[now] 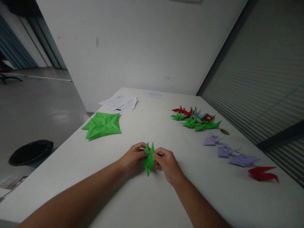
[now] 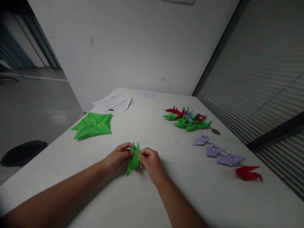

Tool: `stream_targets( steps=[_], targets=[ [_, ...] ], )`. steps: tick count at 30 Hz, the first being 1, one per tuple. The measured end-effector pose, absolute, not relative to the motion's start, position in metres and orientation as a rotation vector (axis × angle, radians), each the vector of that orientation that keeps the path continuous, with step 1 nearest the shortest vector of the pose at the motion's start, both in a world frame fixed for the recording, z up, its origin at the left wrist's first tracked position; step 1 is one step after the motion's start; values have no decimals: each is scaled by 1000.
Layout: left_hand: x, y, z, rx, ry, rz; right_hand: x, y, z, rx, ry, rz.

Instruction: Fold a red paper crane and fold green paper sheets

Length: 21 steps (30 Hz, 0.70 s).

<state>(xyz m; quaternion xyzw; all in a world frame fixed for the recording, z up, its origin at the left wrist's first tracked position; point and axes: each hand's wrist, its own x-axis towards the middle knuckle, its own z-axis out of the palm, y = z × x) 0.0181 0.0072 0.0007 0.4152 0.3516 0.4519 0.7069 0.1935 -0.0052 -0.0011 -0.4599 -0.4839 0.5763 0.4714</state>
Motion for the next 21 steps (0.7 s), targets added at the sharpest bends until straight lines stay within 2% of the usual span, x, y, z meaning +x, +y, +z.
stream_targets(
  steps=[8,13,21],
  targets=[
    [12,14,0,961,778,1115,199,-3,-1,-1089,-1201,1338],
    [10,15,0,1026,834,1124,201,2,0,-988,-1252,1197],
    [12,14,-1,1075,947,1182,199,-1,0,-864,-1626,848]
  ],
)
